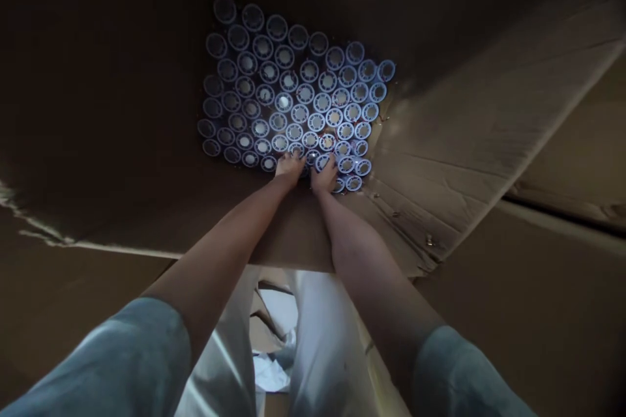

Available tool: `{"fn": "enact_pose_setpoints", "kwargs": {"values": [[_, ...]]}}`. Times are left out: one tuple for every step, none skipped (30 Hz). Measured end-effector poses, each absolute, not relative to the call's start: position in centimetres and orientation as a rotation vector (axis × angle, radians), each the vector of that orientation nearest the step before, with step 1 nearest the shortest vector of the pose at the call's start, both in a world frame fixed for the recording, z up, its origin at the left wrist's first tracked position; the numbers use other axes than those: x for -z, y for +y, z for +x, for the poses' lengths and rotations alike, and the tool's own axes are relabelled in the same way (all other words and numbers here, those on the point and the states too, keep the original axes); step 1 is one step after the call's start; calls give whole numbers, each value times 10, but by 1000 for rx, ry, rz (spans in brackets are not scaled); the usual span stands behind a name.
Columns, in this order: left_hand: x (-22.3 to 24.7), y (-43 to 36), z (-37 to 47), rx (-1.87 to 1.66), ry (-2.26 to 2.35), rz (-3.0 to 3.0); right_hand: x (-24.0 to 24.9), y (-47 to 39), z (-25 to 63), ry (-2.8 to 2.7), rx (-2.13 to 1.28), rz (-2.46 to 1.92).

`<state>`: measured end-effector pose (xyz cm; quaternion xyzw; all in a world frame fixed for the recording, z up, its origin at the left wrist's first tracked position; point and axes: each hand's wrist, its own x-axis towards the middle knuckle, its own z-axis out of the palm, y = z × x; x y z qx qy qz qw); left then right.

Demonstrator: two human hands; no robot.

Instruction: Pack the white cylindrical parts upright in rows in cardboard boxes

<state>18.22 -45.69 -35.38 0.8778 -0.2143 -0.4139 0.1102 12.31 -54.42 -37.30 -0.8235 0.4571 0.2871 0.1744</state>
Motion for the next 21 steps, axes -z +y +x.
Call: {"fn": "enact_pose_setpoints", "kwargs": {"values": [[356,-458,181,1242,-737,2583,375,-542,122,1336,-813,-2339],[358,-459,179,1288,-853,2583,376,-540,123,1376,-814,-2343],[358,-460,178,1331,-962,2573,377,-538,123,1412,-821,-2346],[358,-461,178,1353,-1045,2546,379,-536,124,1446,-835,-2346],[358,-463,177,1377,-1109,2516,380,-535,125,1474,-856,-2344],[357,-464,177,1402,-1155,2488,381,-535,125,1485,-880,-2343],[358,-465,177,1424,-1184,2461,381,-535,124,1477,-904,-2348],[358,-467,178,1447,-1200,2431,381,-537,123,1447,-928,-2358],[359,-468,178,1464,-1205,2397,379,-541,121,1397,-952,-2374],[361,-468,178,1472,-1204,2356,376,-545,119,1329,-974,-2392],[363,-468,178,1470,-1188,2320,372,-550,117,1251,-995,-2417],[365,-467,177,1457,-1143,2301,367,-555,116,1172,-1013,-2453],[368,-466,175,1435,-1064,2306,361,-561,115,1083,-1026,-2506],[370,-465,173,1410,-948,2328,355,-567,114,966,-1036,-2573],[373,-463,171,1396,-804,2353,349,-572,113,811,-1052,-2642],[376,-462,168,1398,-659,2367,345,-577,113,624,-1079,-2694],[379,-461,166,1416,-536,2365,341,-582,113,424,-1121,-2717],[382,-460,165,1442,-454,2343,339,-586,112,240,-1175,-2708],[385,-458,164,1470,-415,2311,338,-589,112,102,-1235,-2680],[389,-456,163,1475,-402,2280,338,-591,111,31,-1293,-2646],[393,-454,164,1462,-414,2251,338,-593,110,22,-1346,-2612]]}}
